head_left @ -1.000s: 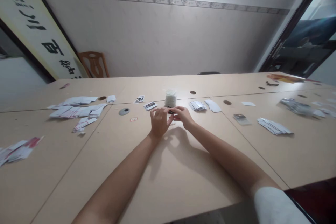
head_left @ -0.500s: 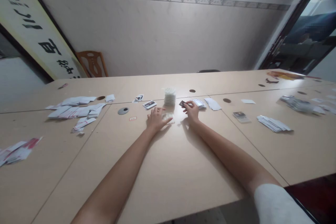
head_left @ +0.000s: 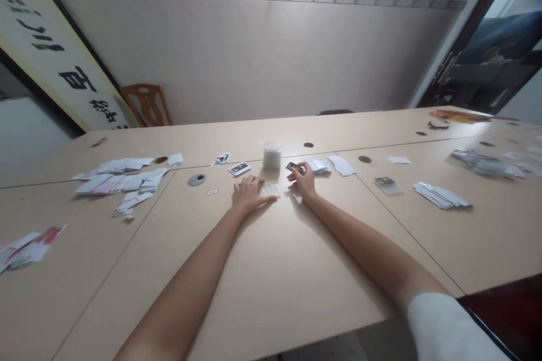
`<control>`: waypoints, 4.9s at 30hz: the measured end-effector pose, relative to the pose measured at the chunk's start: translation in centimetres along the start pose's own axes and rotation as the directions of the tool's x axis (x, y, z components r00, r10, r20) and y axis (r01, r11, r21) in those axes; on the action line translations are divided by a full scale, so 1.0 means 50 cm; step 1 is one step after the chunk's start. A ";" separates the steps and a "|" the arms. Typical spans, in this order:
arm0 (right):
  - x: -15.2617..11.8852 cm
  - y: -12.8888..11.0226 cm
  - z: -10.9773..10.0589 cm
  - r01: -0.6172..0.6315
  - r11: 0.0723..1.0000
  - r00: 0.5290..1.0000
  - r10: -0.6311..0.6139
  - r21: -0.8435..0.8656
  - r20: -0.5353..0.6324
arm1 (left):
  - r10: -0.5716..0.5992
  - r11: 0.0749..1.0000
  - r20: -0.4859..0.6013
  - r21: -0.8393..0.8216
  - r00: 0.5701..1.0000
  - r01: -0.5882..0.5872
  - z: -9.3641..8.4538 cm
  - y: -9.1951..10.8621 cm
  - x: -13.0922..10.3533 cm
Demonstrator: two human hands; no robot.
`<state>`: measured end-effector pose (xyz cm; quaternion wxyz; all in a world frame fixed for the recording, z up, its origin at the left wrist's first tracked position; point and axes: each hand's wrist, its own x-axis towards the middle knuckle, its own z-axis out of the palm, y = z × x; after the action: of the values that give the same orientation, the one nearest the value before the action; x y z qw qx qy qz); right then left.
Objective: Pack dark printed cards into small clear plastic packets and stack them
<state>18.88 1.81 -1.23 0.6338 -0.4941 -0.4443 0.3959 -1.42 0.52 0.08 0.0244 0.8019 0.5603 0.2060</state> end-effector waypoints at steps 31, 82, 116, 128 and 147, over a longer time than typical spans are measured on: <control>-0.026 -0.027 0.009 -0.379 0.840 0.847 0.145 0.390 0.511 | 0.226 0.846 -0.284 -0.417 0.932 -0.332 -0.006 0.045 -0.009; -0.028 0.008 0.034 -0.289 0.871 0.892 0.094 0.397 0.443 | 0.053 0.928 -0.350 -0.329 0.935 -0.176 0.003 0.045 -0.009; -0.008 0.012 0.027 -0.368 0.814 0.880 0.150 0.449 0.450 | -0.002 0.881 -0.385 -0.437 0.923 -0.180 -0.001 0.041 -0.013; -0.013 0.002 0.026 -0.369 0.828 0.876 0.157 0.422 0.457 | 0.153 0.908 -0.234 -0.351 0.960 -0.230 0.009 0.038 -0.009; -0.026 -0.006 0.025 -0.339 0.872 0.849 0.121 0.354 0.515 | -0.180 0.778 -0.310 -0.626 0.933 -0.058 0.018 0.014 0.011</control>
<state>17.30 0.86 -1.03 0.5445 -0.2789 -0.4233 0.6682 -0.30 0.93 -0.37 0.1950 0.6787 0.4809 0.5197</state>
